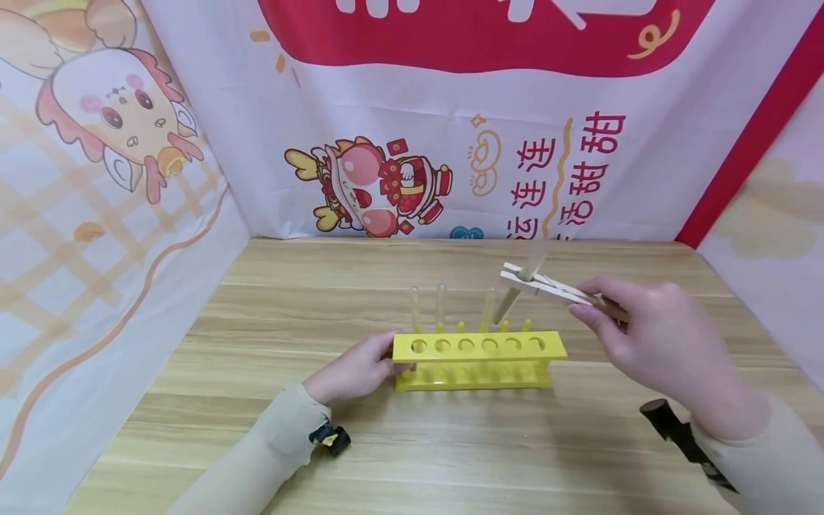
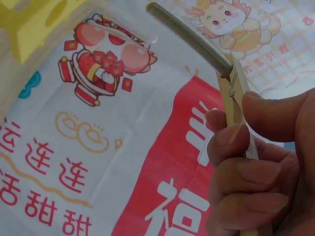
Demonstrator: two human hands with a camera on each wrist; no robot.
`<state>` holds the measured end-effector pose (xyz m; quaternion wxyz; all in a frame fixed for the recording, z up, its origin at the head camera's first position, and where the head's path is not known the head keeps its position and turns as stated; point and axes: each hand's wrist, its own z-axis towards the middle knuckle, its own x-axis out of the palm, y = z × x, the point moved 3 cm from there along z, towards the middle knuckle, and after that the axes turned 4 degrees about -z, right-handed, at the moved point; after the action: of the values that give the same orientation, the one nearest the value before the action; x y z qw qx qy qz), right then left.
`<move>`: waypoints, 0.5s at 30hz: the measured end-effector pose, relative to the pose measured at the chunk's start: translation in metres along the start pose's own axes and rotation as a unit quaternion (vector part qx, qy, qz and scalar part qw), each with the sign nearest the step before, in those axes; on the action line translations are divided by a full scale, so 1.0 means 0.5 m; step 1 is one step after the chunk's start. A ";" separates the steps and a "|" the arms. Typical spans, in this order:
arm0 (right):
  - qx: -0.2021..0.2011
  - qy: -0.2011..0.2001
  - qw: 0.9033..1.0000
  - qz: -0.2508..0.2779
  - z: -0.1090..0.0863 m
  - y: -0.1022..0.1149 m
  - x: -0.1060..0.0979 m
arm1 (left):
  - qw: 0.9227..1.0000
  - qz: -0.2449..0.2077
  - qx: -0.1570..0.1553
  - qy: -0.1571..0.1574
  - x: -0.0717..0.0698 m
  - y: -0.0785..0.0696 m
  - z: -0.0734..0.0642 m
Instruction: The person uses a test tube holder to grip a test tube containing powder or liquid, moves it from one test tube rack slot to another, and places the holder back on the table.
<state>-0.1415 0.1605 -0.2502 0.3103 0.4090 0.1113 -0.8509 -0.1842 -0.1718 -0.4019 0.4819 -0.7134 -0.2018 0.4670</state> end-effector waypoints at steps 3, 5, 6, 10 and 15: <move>0.003 -0.003 1.000 -0.011 -0.002 -0.007 -0.008 | 1.000 0.000 0.000 0.000 0.000 0.002 0.001; 0.002 -0.005 1.000 -0.016 -0.004 -0.011 -0.012 | 1.000 0.002 0.002 -0.002 0.000 0.003 0.001; 0.002 -0.006 1.000 -0.019 -0.006 -0.014 -0.014 | 1.000 0.002 0.004 -0.002 0.000 0.004 0.001; 0.004 -0.012 0.999 -0.037 -0.012 -0.026 -0.021 | 1.000 0.001 0.009 -0.003 0.000 0.005 0.001; 0.011 -0.011 0.999 -0.051 -0.017 -0.038 -0.028 | 1.000 0.000 0.012 -0.002 0.001 0.006 0.001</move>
<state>-0.1411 0.1854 -0.2462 0.2631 0.3967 0.1192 -0.8713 -0.1848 -0.1726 -0.4048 0.4899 -0.7067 -0.1970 0.4709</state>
